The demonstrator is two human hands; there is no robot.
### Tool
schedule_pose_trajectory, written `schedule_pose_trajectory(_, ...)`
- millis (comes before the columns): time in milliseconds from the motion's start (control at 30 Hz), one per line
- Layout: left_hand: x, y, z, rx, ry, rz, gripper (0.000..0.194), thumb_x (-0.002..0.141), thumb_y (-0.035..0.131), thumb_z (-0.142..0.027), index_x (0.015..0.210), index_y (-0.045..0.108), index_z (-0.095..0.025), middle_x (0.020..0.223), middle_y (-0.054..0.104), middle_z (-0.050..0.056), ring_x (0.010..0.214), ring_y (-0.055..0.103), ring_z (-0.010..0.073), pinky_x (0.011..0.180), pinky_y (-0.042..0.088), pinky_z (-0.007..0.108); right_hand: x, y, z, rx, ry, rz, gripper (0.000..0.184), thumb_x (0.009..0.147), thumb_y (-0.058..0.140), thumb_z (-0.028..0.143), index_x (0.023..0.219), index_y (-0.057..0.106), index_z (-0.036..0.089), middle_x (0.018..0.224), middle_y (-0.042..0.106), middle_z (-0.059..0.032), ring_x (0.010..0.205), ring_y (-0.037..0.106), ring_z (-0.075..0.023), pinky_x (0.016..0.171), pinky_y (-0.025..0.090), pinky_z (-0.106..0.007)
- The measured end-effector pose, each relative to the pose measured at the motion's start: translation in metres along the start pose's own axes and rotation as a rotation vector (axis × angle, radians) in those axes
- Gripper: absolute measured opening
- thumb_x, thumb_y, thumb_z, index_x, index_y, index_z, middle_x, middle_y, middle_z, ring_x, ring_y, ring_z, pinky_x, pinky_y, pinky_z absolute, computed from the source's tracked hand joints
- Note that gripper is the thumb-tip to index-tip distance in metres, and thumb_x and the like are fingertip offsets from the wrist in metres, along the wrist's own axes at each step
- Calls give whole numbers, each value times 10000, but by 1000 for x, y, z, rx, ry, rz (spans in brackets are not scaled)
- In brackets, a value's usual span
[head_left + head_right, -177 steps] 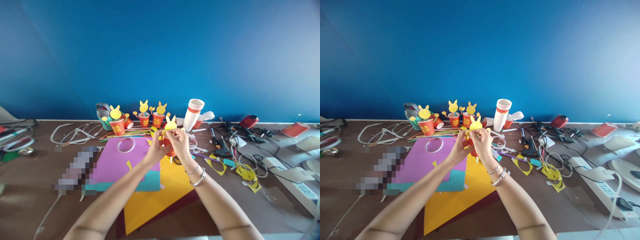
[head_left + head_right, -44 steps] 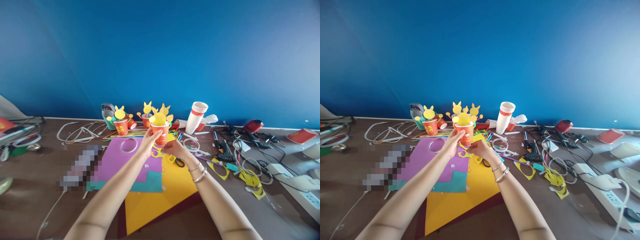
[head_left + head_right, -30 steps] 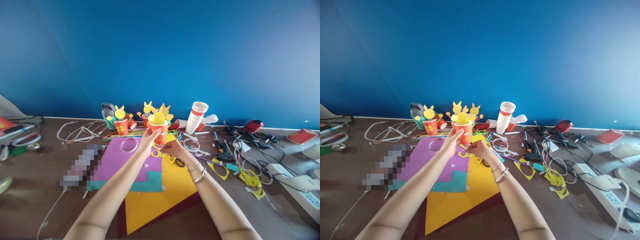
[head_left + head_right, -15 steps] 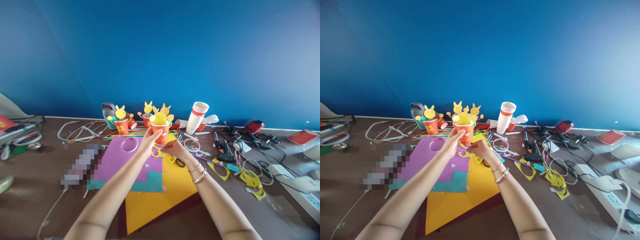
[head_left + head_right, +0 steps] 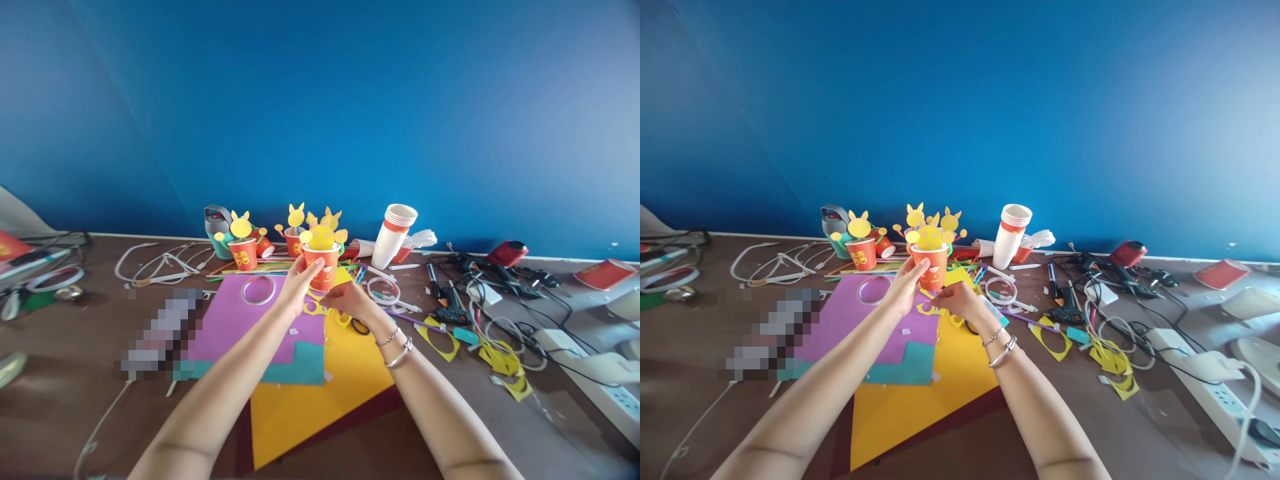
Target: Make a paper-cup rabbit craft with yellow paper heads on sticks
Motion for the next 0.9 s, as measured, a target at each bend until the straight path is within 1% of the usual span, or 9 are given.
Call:
schedule_pose_trajectory(133,-1,-1,-1,8,1,2,411,647,793,-448,945,680,-188,925,721,50,834,669,202,745,495,291,2,2,-5,-28,2,53,267,594,748,403,628,679,147,514,524,31,447,397,-70,426,303,-217)
schedule_pose_trajectory(200,-1,0,3,19,-3,10,424,649,790,-455,955,682,-182,941,722,60,877,668,213,768,490,292,3,1,-3,-2,-7,20,266,605,742,398,644,686,141,517,537,25,449,399,-71,430,304,-217)
schedule_pose_trajectory(300,0,0,7,31,-21,3,455,641,790,-473,974,686,-180,942,724,64,908,664,222,793,478,294,2,-2,3,72,-32,-75,259,634,723,382,669,700,126,541,572,6,467,413,-74,452,317,-218)
schedule_pose_trajectory(367,0,0,6,27,-17,2,452,634,794,-475,961,693,-181,946,726,62,907,662,220,795,473,292,1,-3,6,107,-55,-95,255,645,717,374,681,708,121,569,591,-5,484,427,-77,464,328,-218)
schedule_pose_trajectory(500,1,-1,-2,-8,-5,-7,451,615,811,-460,951,693,-185,910,732,52,875,666,219,807,477,310,0,0,3,23,-25,3,286,626,731,413,658,701,130,542,557,10,460,397,-72,436,297,-217)
schedule_pose_trajectory(633,0,-1,-1,-8,-18,0,443,628,805,-455,950,689,-173,893,729,51,840,665,205,772,484,299,0,0,-2,-32,-2,76,304,584,756,420,660,703,131,548,560,14,465,401,-73,440,304,-218)
schedule_pose_trajectory(700,0,-1,3,-1,-22,7,442,640,799,-453,958,687,-168,932,726,59,855,663,202,763,481,287,1,-2,0,-22,-11,27,288,589,746,398,673,712,125,548,560,16,479,408,-77,456,310,-219)
schedule_pose_trajectory(833,1,-1,8,6,-15,13,453,639,798,-460,965,686,-166,959,726,68,903,659,210,787,471,280,1,-6,7,46,-81,-134,283,629,706,388,695,720,113,535,548,26,493,393,-75,476,290,-219)
schedule_pose_trajectory(900,1,-1,6,5,-8,13,446,638,800,-454,962,688,-169,969,726,65,908,658,208,794,471,277,1,-3,7,39,-75,-100,302,649,697,399,726,728,109,545,566,17,492,404,-81,474,295,-223)
Point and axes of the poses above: each hand's wrist, its own x-axis towards the middle knuckle, its own y-axis out of the palm, z = x × y, the point moved 5 cm from there along x, towards the middle knuckle
